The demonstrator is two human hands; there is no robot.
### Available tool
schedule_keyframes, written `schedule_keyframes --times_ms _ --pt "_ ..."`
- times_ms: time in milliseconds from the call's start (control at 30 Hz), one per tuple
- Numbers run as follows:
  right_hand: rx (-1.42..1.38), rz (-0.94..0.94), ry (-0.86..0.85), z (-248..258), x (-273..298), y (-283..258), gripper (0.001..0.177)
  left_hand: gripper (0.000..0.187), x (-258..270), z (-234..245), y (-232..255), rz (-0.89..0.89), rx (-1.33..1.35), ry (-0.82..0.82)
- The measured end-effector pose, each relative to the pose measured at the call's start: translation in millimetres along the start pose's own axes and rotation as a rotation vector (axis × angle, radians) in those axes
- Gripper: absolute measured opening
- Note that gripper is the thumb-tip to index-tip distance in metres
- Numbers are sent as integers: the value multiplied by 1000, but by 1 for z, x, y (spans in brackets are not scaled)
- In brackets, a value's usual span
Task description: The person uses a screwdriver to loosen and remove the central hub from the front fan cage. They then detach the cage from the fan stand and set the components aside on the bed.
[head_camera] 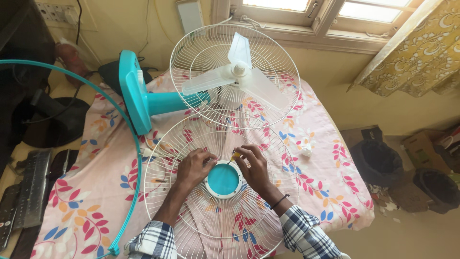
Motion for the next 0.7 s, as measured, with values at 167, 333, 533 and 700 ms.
schedule_keyframes --times_ms 167,333,533,700 --pt "-131 -21 38 0 -4 -1 32 24 3 -6 10 -75 -77 83" --pt "-107 58 -22 4 -6 -8 36 25 0 -20 11 -140 -165 127" --pt "-1 -27 27 -3 1 5 32 19 -6 -38 6 -294 -147 217" --pt "-67 -40 52 -3 5 5 28 13 -4 -38 4 -325 -21 153"
Point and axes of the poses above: each hand's wrist, its own x-axis away from the middle knuckle, its own z-axis out of the back of the hand, y = z × x, the point moved 1 cm from there along -x, towards the middle knuckle, and after that the axes turned 12 degrees about z, right-handed, at the moved point
